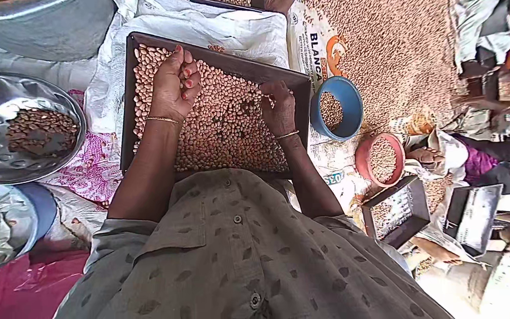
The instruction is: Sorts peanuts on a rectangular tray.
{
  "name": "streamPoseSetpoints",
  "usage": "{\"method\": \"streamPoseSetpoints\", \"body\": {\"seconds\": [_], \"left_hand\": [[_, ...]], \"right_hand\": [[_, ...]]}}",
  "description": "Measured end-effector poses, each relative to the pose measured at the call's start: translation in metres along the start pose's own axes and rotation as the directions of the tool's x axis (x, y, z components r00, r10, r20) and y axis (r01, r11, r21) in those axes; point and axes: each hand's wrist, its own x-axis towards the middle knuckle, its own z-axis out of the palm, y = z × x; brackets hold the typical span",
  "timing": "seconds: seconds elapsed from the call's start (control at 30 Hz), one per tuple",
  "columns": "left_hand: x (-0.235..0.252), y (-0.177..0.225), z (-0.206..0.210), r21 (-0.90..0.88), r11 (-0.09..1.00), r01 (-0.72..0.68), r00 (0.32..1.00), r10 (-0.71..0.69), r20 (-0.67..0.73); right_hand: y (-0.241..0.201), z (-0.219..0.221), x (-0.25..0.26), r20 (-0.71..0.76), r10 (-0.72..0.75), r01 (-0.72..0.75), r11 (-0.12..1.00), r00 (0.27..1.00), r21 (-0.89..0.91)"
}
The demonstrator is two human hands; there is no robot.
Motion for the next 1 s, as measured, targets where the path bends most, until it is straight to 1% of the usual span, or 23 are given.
{"method": "streamPoseSetpoints", "body": {"seconds": [0.03, 0.07, 0.1, 0.13, 0.17, 0.2, 0.23, 0.27, 0.3, 0.33, 0.37, 0.4, 0.47, 0.53, 0.63, 0.73, 0.8, 0.83, 0.87, 0.9, 0.93, 0.97, 1.0], "left_hand": [[0.001, 0.000, -0.001, 0.002, 1.000, -0.007, 1.000, 0.007, 0.009], [0.001, 0.000, -0.003, 0.004, 1.000, -0.018, 1.000, 0.018, 0.014], [0.001, 0.000, -0.003, 0.007, 1.000, -0.028, 1.000, 0.028, 0.012], [0.001, 0.001, -0.004, 0.010, 0.999, -0.038, 0.999, 0.038, 0.008], [0.001, 0.001, -0.004, 0.013, 0.999, -0.043, 0.999, 0.043, 0.004], [0.002, 0.002, -0.005, 0.019, 0.999, -0.041, 0.999, 0.041, 0.001], [0.002, 0.002, -0.005, 0.025, 0.999, -0.040, 0.999, 0.040, 0.002], [0.001, 0.002, -0.005, 0.027, 0.999, -0.037, 0.999, 0.037, 0.005], [0.001, 0.001, -0.005, 0.035, 0.999, -0.030, 1.000, 0.030, 0.008], [0.000, 0.001, -0.004, 0.047, 0.999, -0.017, 1.000, 0.017, 0.007], [0.000, 0.000, -0.003, 0.060, 0.998, -0.008, 1.000, 0.008, 0.004], [0.000, 0.000, -0.003, 0.077, 0.997, -0.006, 1.000, 0.005, 0.007], [0.000, 0.000, -0.002, 0.111, 0.994, 0.005, 1.000, -0.007, 0.016], [-0.001, -0.001, -0.002, 0.127, 0.992, 0.011, 1.000, -0.014, 0.025], [-0.002, -0.001, -0.002, 0.147, 0.989, 0.013, 0.999, -0.017, 0.027], [-0.003, -0.002, 0.000, 0.204, 0.978, 0.045, 0.999, -0.049, 0.016], [-0.003, -0.004, 0.002, 0.313, 0.945, 0.097, 0.995, -0.102, 0.000], [-0.004, -0.005, 0.003, 0.385, 0.913, 0.139, 0.990, -0.141, -0.024], [-0.004, -0.006, 0.006, 0.447, 0.876, 0.178, 0.983, -0.175, -0.049], [-0.005, -0.009, 0.008, 0.500, 0.838, 0.219, 0.974, -0.214, -0.067], [-0.005, -0.013, 0.008, 0.534, 0.806, 0.256, 0.963, -0.260, -0.069], [-0.006, -0.017, 0.008, 0.550, 0.784, 0.288, 0.951, -0.303, -0.066], [-0.006, -0.018, 0.009, 0.553, 0.774, 0.310, 0.939, -0.339, -0.052]], "right_hand": [[-0.016, 0.004, -0.002, 0.084, -0.081, 0.066, 0.983, 0.993, 0.170], [-0.034, 0.011, -0.006, 0.197, -0.184, 0.103, 0.925, 0.963, 0.365], [-0.052, 0.019, -0.012, 0.301, -0.312, 0.116, 0.842, 0.901, 0.527], [-0.068, 0.028, -0.020, 0.392, -0.443, 0.127, 0.777, 0.806, 0.617], [-0.080, 0.037, -0.026, 0.463, -0.538, 0.146, 0.749, 0.705, 0.646], [-0.087, 0.044, -0.031, 0.510, -0.579, 0.163, 0.747, 0.637, 0.644], [-0.086, 0.049, -0.032, 0.520, -0.560, 0.172, 0.769, 0.645, 0.615], [-0.080, 0.050, -0.028, 0.484, -0.501, 0.180, 0.805, 0.718, 0.565], [-0.068, 0.049, -0.019, 0.432, -0.404, 0.177, 0.862, 0.807, 0.475], [-0.054, 0.047, -0.008, 0.390, -0.287, 0.160, 0.932, 0.875, 0.326], [-0.041, 0.044, 0.002, 0.370, -0.177, 0.125, 0.979, 0.912, 0.161], [-0.033, 0.041, 0.010, 0.386, -0.086, 0.086, 0.996, 0.919, 0.017], [-0.027, 0.043, 0.012, 0.425, 0.002, 0.073, 0.984, 0.905, -0.161], [-0.035, 0.049, 0.005, 0.442, 0.062, 0.065, 0.961, 0.895, -0.268], [-0.044, 0.056, -0.002, 0.433, 0.085, 0.080, 0.934, 0.897, -0.349], [-0.040, 0.058, -0.002, 0.418, 0.064, 0.086, 0.939, 0.906, -0.332], [-0.032, 0.053, 0.003, 0.374, 0.107, -0.014, 0.970, 0.921, -0.243], [-0.027, 0.048, 0.006, 0.301, 0.096, -0.058, 0.990, 0.949, -0.131], [-0.024, 0.042, 0.010, 0.203, 0.054, -0.060, 0.998, 0.978, 0.020], [-0.025, 0.034, 0.013, 0.144, 0.017, -0.044, 0.982, 0.989, 0.185], [-0.030, 0.027, 0.012, 0.137, -0.009, -0.038, 0.940, 0.990, 0.338], [-0.035, 0.021, 0.010, 0.163, -0.033, -0.044, 0.892, 0.986, 0.450], [-0.038, 0.020, 0.008, 0.183, -0.049, -0.048, 0.869, 0.982, 0.492]]}}
